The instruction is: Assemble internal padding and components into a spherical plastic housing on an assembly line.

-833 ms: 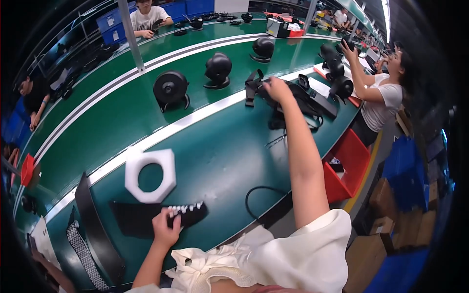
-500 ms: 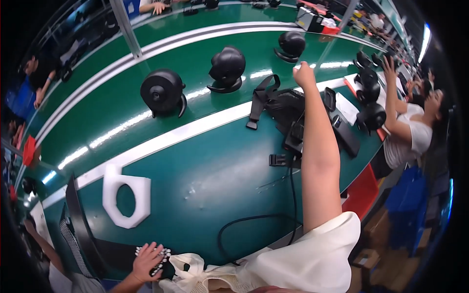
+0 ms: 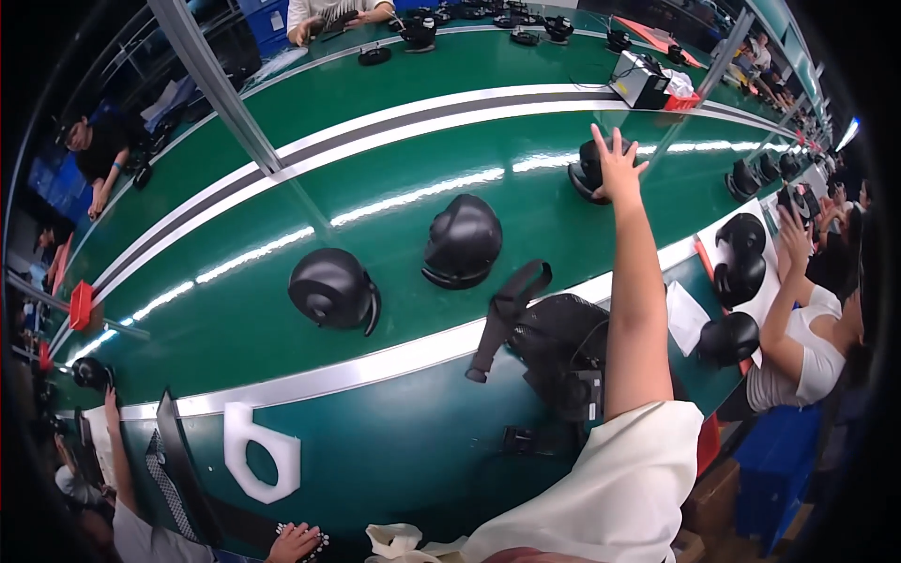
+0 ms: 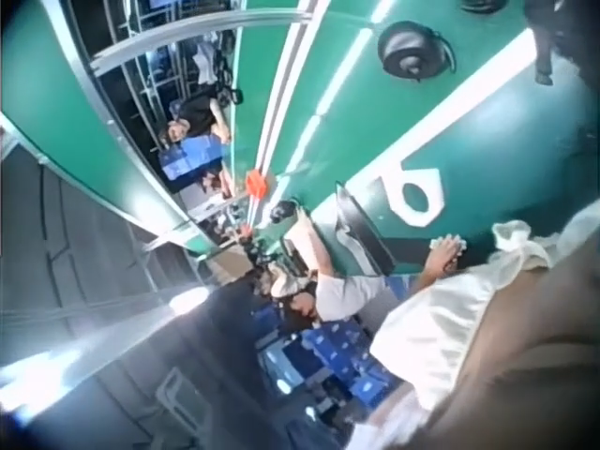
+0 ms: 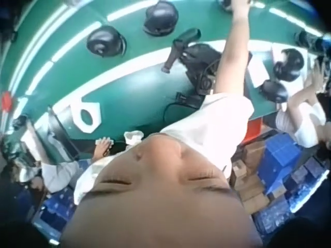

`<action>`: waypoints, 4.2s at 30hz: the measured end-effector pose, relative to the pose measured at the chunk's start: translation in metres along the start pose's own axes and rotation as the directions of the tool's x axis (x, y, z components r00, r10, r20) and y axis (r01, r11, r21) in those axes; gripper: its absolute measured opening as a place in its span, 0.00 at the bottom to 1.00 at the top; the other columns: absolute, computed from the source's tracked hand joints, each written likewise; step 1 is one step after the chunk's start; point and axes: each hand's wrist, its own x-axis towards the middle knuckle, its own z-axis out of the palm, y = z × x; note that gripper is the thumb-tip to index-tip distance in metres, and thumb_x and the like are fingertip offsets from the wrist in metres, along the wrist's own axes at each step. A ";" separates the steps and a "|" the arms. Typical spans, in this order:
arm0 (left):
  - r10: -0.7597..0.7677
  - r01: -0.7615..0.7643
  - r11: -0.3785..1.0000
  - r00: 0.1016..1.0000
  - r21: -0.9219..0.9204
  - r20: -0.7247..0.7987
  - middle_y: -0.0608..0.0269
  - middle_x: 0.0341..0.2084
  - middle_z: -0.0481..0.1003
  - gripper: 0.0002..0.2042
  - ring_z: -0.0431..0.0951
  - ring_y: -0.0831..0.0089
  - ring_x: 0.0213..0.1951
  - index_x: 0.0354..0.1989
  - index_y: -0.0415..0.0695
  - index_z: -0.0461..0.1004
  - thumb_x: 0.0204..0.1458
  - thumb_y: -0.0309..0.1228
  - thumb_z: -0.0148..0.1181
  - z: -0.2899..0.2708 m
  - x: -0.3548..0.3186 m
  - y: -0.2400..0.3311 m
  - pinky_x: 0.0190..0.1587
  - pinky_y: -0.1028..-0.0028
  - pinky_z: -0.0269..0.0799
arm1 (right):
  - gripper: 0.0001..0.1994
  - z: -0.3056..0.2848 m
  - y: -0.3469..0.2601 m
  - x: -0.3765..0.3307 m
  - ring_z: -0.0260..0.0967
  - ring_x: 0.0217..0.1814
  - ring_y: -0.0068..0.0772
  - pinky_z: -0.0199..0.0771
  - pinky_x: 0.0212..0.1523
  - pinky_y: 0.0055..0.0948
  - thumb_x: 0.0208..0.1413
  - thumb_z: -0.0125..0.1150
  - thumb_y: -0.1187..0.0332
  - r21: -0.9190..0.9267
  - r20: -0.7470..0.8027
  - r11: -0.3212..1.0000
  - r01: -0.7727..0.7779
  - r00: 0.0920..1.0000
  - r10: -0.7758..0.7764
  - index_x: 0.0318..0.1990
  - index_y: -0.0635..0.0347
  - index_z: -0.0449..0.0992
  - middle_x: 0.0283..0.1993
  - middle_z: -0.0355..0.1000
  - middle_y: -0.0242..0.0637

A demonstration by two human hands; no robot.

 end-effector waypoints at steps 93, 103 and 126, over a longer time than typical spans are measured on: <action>-0.218 -0.508 0.230 0.804 -0.830 -0.553 0.52 0.51 0.58 0.42 0.61 0.63 0.53 0.59 0.30 0.38 0.42 0.43 0.54 -0.090 -0.016 -0.065 0.55 0.68 0.54 | 0.39 -0.144 -0.394 -0.380 0.36 0.66 0.44 0.39 0.62 0.42 0.29 0.70 0.60 0.893 -0.293 -0.192 0.406 0.201 -0.935 0.55 0.52 0.60 0.62 0.49 0.37; -0.371 -0.531 -0.002 0.787 -0.847 -0.493 0.52 0.42 0.69 0.21 0.71 0.61 0.43 0.48 0.37 0.63 0.53 0.40 0.40 -0.076 -0.011 -0.106 0.47 0.67 0.66 | 0.63 -0.183 -0.363 -0.429 0.30 0.67 0.46 0.32 0.64 0.40 0.22 0.74 0.55 0.918 -0.281 -0.137 0.372 0.367 -0.887 0.62 0.56 0.28 0.65 0.32 0.46; -0.244 -0.558 0.625 0.526 -0.547 -0.815 0.55 0.29 0.75 0.13 0.75 0.74 0.32 0.32 0.35 0.72 0.32 0.18 0.56 -0.098 -0.048 0.013 0.36 0.79 0.69 | 0.21 -0.284 -0.325 -0.527 0.65 0.44 0.26 0.63 0.47 0.24 0.37 0.64 0.80 0.924 -0.119 -0.287 -0.252 0.524 -0.843 0.42 0.69 0.66 0.41 0.67 0.39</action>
